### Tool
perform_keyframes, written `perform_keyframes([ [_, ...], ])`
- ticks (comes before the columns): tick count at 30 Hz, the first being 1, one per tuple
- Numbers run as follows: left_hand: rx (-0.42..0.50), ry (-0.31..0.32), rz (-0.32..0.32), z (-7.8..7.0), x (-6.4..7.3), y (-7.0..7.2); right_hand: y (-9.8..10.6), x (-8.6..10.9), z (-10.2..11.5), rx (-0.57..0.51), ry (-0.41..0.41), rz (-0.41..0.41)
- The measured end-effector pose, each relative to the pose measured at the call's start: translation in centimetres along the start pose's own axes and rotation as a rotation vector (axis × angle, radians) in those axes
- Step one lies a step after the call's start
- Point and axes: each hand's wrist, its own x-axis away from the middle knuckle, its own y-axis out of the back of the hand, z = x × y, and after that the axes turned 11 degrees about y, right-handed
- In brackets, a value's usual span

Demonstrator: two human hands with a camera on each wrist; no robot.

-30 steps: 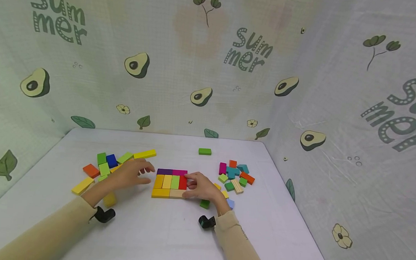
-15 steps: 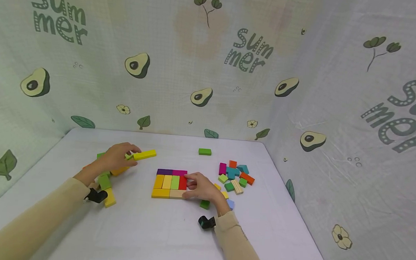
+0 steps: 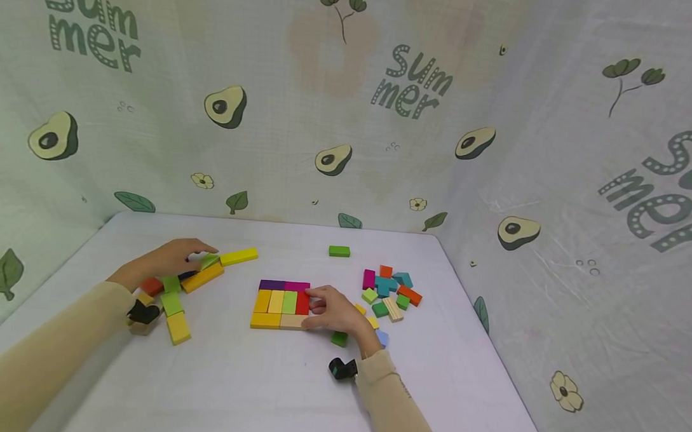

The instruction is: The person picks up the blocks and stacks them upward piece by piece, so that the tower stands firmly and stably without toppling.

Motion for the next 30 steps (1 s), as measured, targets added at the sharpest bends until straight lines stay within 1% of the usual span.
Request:
perform_keyframes([
  [3, -0.012, -0.027, 0.023, 0.5, 0.2, 0.0, 0.0, 0.0, 0.0, 0.011, -0.002, 0.001],
  [6, -0.021, -0.046, 0.039, 0.9, 0.1, -0.2, 0.0, 0.0, -0.1, 0.015, -0.002, -0.003],
  [8, -0.034, -0.069, 0.037, 1.1, -0.2, -0.3, 0.0, 0.0, -0.1, 0.014, -0.004, -0.005],
  [10, -0.047, -0.075, 0.031, 1.3, -0.4, -0.5, -0.1, 0.0, -0.1, 0.014, 0.000, -0.004],
  [12, -0.058, -0.077, 0.022, 1.5, -0.6, -0.6, -0.1, 0.0, -0.1, 0.013, 0.002, -0.004],
  [16, -0.029, -0.060, 0.011, 1.6, -1.0, -0.8, -0.1, 0.0, 0.0, 0.010, -0.002, -0.005],
  [20, -0.020, -0.076, 0.002, 1.5, -1.2, -0.7, -0.1, -0.1, -0.1, 0.009, 0.003, -0.006],
  [25, -0.066, -0.086, 0.029, 1.3, -1.4, -0.4, -0.1, -0.1, 0.0, 0.001, -0.001, -0.007],
  [30, -0.069, -0.044, 0.054, 1.4, -1.5, -0.2, -0.1, -0.2, 0.0, -0.004, 0.001, -0.009],
])
